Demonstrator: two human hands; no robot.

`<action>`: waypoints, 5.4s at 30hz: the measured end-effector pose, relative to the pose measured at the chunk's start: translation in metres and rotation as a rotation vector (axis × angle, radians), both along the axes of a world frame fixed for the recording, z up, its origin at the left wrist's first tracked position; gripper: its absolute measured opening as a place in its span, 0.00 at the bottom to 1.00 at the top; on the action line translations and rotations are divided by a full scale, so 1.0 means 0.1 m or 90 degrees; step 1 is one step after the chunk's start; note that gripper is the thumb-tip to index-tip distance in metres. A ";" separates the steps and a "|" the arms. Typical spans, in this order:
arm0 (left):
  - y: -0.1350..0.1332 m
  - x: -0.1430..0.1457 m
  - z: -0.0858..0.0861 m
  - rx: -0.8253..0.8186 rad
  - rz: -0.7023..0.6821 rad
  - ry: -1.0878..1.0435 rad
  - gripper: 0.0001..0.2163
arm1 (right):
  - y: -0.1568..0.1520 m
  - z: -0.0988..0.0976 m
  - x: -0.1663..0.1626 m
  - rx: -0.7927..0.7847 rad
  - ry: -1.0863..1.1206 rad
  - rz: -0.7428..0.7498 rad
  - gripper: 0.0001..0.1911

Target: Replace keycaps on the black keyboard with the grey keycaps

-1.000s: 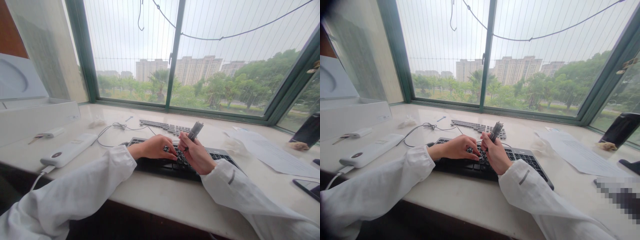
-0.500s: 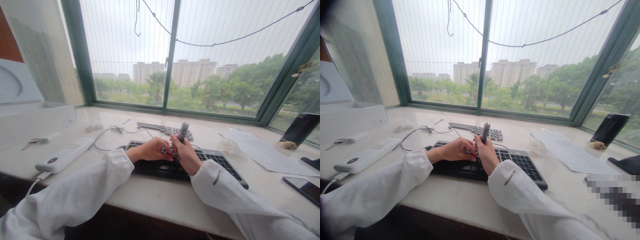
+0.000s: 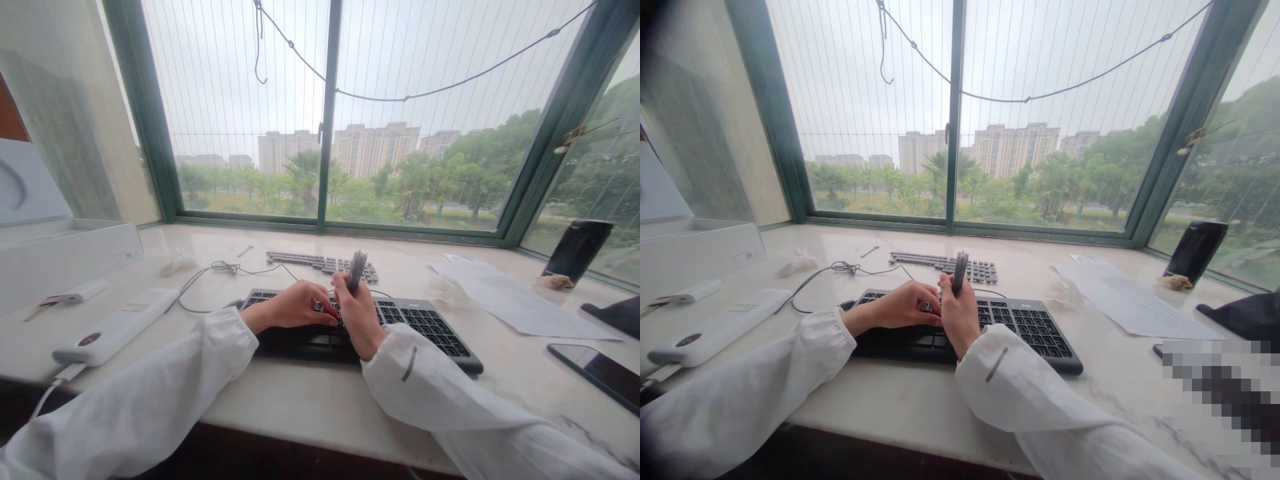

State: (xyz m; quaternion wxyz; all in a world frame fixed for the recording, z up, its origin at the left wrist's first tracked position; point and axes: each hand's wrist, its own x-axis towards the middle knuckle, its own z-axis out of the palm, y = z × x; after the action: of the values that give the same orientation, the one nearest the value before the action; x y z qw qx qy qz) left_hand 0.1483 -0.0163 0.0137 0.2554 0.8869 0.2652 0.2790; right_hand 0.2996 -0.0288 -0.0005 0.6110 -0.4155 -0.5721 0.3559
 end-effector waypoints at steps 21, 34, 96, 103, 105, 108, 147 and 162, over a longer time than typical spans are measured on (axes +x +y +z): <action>0.01 0.00 -0.02 -0.004 -0.001 -0.020 0.10 | -0.07 0.01 -0.01 0.018 -0.057 0.104 0.17; 0.01 0.00 -0.04 0.002 0.058 -0.005 0.10 | -0.23 0.06 -0.01 0.097 -0.057 0.189 0.15; 0.01 0.00 -0.03 0.014 0.000 0.013 0.12 | -0.01 0.10 0.07 -0.057 0.119 0.208 0.20; 0.00 0.00 -0.02 0.012 0.008 0.023 0.13 | -0.01 0.09 0.06 -0.068 0.145 0.207 0.19; 0.00 0.00 -0.02 0.014 0.013 0.028 0.13 | -0.01 0.09 0.06 -0.078 0.170 0.206 0.18; 0.01 -0.01 -0.02 0.020 0.012 0.035 0.13 | -0.01 0.10 0.07 -0.091 0.199 0.205 0.17; 0.02 0.00 -0.03 -0.020 -0.002 -0.006 0.11 | 0.11 0.02 -0.01 -0.089 0.004 0.017 0.14; 0.02 0.01 -0.02 -0.029 -0.002 0.001 0.11 | 0.11 0.00 -0.06 -0.072 0.088 0.106 0.17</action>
State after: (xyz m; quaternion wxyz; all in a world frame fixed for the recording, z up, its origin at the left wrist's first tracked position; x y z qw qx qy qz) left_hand 0.1488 -0.0146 0.0115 0.2757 0.8816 0.2700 0.2719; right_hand 0.2939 -0.0174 -0.0003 0.5928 -0.3748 -0.5401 0.4653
